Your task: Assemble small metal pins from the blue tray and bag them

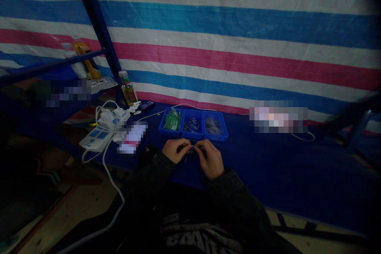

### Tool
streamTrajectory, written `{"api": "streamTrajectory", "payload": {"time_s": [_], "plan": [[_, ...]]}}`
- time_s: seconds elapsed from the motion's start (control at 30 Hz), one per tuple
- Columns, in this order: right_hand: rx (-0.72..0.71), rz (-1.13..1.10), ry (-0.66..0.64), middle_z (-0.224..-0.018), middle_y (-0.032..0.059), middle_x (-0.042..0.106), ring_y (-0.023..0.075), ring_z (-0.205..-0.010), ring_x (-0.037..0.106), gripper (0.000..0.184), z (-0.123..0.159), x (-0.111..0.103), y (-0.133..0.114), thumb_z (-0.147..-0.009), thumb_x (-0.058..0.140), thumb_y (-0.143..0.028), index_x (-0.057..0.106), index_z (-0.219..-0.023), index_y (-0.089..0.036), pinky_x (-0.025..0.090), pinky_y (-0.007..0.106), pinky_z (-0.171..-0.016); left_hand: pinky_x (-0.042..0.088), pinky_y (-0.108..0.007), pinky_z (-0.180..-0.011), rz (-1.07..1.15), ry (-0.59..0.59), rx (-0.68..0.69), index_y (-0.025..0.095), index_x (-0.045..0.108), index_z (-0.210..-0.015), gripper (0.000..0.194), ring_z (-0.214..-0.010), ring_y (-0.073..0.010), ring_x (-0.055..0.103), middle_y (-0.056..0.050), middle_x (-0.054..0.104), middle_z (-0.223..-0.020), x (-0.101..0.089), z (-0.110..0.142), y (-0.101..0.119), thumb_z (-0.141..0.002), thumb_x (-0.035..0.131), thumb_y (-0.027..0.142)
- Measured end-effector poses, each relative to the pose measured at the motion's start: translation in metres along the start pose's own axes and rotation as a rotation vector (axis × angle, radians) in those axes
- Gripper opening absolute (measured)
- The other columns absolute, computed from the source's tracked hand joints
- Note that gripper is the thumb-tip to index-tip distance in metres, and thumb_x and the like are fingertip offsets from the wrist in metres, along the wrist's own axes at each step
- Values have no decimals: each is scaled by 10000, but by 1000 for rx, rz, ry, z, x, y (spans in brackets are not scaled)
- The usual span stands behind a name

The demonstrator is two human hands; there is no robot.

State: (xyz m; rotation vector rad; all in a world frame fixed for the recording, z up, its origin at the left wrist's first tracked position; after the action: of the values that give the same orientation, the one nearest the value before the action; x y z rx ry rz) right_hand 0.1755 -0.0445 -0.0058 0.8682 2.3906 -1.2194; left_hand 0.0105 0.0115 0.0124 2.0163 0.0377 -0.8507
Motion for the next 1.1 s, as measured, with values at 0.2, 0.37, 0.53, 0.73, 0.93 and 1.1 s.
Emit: {"api": "streamTrajectory", "payload": {"time_s": [0.2, 0.37, 0.53, 0.73, 0.93, 1.1], "plan": [[26, 9, 31, -881, 42, 645, 192, -813, 628, 128, 0, -1, 0, -971, 476, -253, 595, -926, -237, 481, 311, -741, 465, -201, -605, -5, 27, -6, 163, 699, -879, 219, -611, -117, 636, -13, 715, -701, 1, 1, -1, -925, 566, 331], [51, 36, 64, -847, 36, 642, 189, -783, 622, 147, -1, -4, 0, -970, 481, -253, 601, -888, -230, 470, 308, -738, 458, -194, -589, -3, 61, -39, 160, 703, -884, 211, -595, -110, 629, -12, 719, -705, -1, 1, -2, -917, 579, 328], [59, 51, 85, -819, 32, 631, 185, -763, 616, 182, -1, -5, 2, -978, 467, -262, 600, -860, -225, 462, 305, -730, 442, -191, -574, -20, 83, -50, 159, 706, -879, 216, -570, -100, 612, -8, 714, -693, -2, 0, -1, -915, 580, 332], [81, 41, 185, -823, 35, 618, 185, -779, 604, 149, -3, -11, -1, -961, 484, -238, 604, -877, -213, 464, 312, -729, 431, -189, -562, -37, 127, -67, 158, 709, -890, 206, -548, -93, 592, -3, 716, -687, -2, 0, -3, -912, 586, 321], [101, 72, 325, -847, 38, 629, 173, -777, 602, 149, -10, -18, -4, -946, 530, -273, 635, -864, -206, 471, 301, -726, 418, -186, -551, -61, 152, -83, 152, 704, -893, 204, -540, -90, 586, -2, 714, -682, -3, 0, -5, -910, 588, 320], [115, 260, 321, -833, 21, 656, 155, -722, 583, 154, -36, -18, 0, -934, 573, -300, 664, -864, -197, 398, 331, -801, 415, -185, -542, -52, 145, -89, 151, 704, -886, 203, -533, -91, 584, -1, 710, -670, -3, 0, -3, -909, 586, 315]]}}
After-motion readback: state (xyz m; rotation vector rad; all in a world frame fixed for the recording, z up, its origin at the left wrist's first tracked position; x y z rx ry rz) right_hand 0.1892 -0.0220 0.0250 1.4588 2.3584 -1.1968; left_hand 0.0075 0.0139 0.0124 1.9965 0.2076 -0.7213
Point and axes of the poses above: each hand's wrist, its own z-axis away from the middle knuckle, its own x-axis out of the palm, y = z × x, the point moved 2 cm from there along -z, towards the middle knuckle
